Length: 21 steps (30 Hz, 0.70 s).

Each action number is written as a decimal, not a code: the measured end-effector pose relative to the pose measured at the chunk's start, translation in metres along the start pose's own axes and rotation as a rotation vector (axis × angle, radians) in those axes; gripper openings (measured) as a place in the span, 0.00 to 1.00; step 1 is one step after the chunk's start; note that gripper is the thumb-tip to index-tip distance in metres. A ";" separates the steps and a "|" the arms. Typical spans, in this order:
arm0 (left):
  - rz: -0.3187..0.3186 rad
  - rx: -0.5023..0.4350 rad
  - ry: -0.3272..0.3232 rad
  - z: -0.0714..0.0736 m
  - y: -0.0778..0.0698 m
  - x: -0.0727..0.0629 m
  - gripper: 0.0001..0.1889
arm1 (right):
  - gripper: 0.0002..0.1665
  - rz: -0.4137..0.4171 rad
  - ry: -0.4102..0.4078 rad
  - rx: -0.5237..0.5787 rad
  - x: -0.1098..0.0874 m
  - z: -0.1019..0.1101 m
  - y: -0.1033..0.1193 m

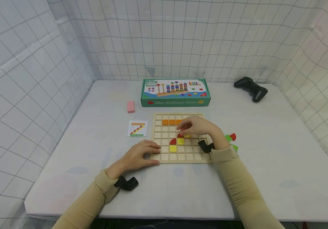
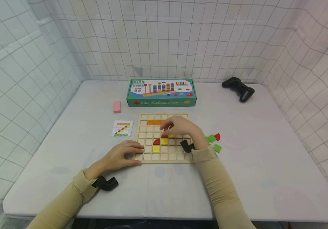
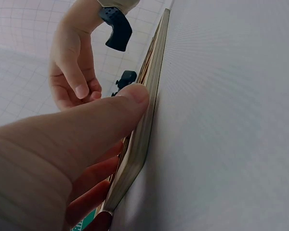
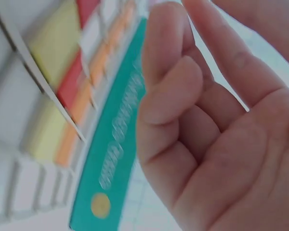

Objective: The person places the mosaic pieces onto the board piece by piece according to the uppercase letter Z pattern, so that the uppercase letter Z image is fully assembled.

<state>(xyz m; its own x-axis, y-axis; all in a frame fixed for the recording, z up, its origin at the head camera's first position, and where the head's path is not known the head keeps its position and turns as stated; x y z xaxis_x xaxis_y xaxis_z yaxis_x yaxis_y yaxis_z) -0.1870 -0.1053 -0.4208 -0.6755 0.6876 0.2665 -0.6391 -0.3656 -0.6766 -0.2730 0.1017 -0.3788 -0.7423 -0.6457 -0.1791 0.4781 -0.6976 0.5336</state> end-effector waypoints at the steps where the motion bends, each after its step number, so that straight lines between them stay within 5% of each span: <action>1: 0.000 0.001 0.001 0.000 0.000 0.000 0.21 | 0.17 0.004 -0.007 0.016 -0.004 0.005 -0.002; 9: -0.008 0.011 -0.004 0.000 -0.001 0.000 0.21 | 0.20 0.011 -0.083 0.135 -0.038 0.042 -0.023; 21: -0.010 0.008 -0.011 0.000 0.000 0.000 0.21 | 0.19 -0.127 -0.169 0.211 -0.082 0.069 -0.066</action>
<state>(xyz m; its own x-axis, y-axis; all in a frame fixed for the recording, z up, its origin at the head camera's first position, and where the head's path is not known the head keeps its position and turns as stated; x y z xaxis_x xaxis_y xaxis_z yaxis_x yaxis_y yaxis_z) -0.1871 -0.1048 -0.4212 -0.6728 0.6843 0.2813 -0.6492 -0.3636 -0.6681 -0.2764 0.2222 -0.3420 -0.8660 -0.4842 -0.1252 0.2810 -0.6781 0.6792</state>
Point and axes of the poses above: each hand's wrist, its own x-axis towards the middle knuckle, its own z-axis out of the back of the hand, y = z × x, the point moved 6 cm from there along x, towards the middle knuckle, and after that the axes turned 11 degrees about -x, right-handed, at the moved point
